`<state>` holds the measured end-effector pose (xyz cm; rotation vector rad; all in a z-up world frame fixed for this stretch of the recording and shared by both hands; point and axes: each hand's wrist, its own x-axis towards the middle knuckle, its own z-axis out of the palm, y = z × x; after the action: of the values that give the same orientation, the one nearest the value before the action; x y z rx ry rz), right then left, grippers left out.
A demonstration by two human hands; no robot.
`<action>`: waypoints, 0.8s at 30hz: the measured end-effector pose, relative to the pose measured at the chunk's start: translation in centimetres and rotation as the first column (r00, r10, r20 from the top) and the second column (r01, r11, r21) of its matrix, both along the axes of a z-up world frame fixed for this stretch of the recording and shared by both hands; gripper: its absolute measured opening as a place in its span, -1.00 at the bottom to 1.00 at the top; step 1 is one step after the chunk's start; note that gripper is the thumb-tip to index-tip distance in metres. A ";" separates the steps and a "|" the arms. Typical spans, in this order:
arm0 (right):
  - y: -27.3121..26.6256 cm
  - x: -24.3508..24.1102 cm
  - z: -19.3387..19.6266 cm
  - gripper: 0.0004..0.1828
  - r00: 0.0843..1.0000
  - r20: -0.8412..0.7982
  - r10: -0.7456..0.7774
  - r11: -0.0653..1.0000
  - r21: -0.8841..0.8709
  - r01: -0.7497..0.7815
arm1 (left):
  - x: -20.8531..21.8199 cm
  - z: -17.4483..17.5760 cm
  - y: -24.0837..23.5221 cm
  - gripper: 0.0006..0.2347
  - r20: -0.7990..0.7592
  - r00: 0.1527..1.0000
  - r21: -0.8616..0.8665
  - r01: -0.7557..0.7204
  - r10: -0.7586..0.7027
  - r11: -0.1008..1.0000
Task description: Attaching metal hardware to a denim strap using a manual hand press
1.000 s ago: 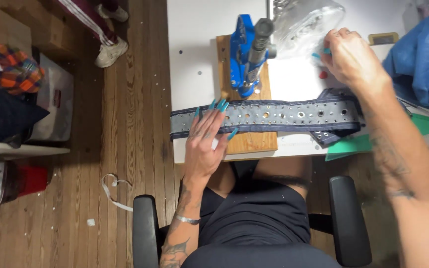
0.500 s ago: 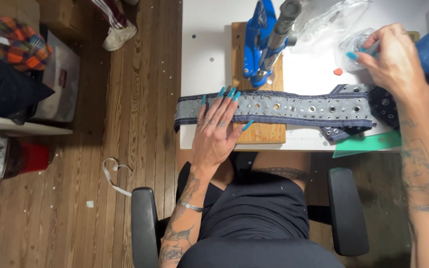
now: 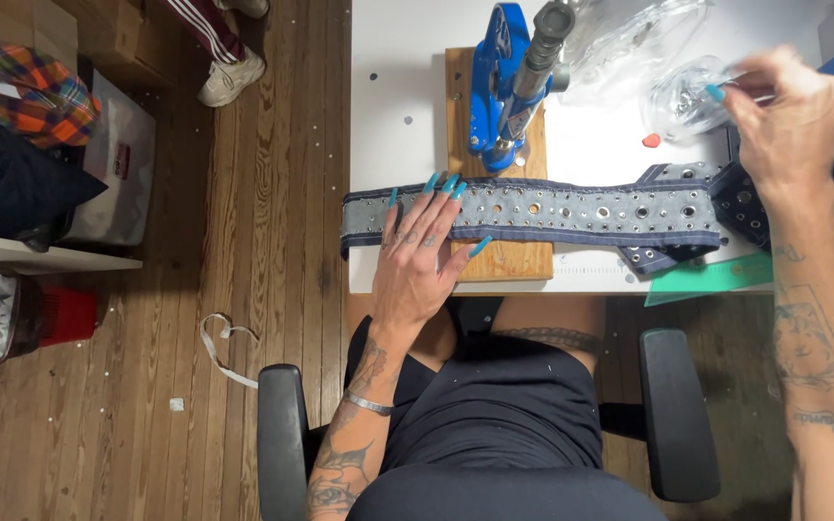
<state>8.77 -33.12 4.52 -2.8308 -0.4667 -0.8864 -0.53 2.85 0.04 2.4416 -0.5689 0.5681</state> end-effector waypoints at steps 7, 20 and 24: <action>0.3 0.0 -1.1 -0.89 0.993 0.069 0.094 0.949 0.295 -0.110 | 1.9 2.1 -0.4 -0.57 -0.157 0.987 -0.217 -0.008 -0.027 0.976; 12.2 -4.3 -4.1 -0.89 0.965 -0.263 -0.008 0.998 0.059 0.025 | 4.2 3.9 0.0 -0.73 -0.498 0.848 -0.246 0.065 -0.184 0.967; 11.7 -3.7 -4.0 -0.88 0.988 -0.128 0.082 0.975 0.217 -0.053 | 4.5 8.7 0.0 -0.77 -0.612 0.698 -0.433 0.097 -0.372 0.896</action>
<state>5.05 -21.38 0.55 -2.6411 -0.4203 -0.6798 3.94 2.82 8.70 1.9560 -0.3991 -0.3322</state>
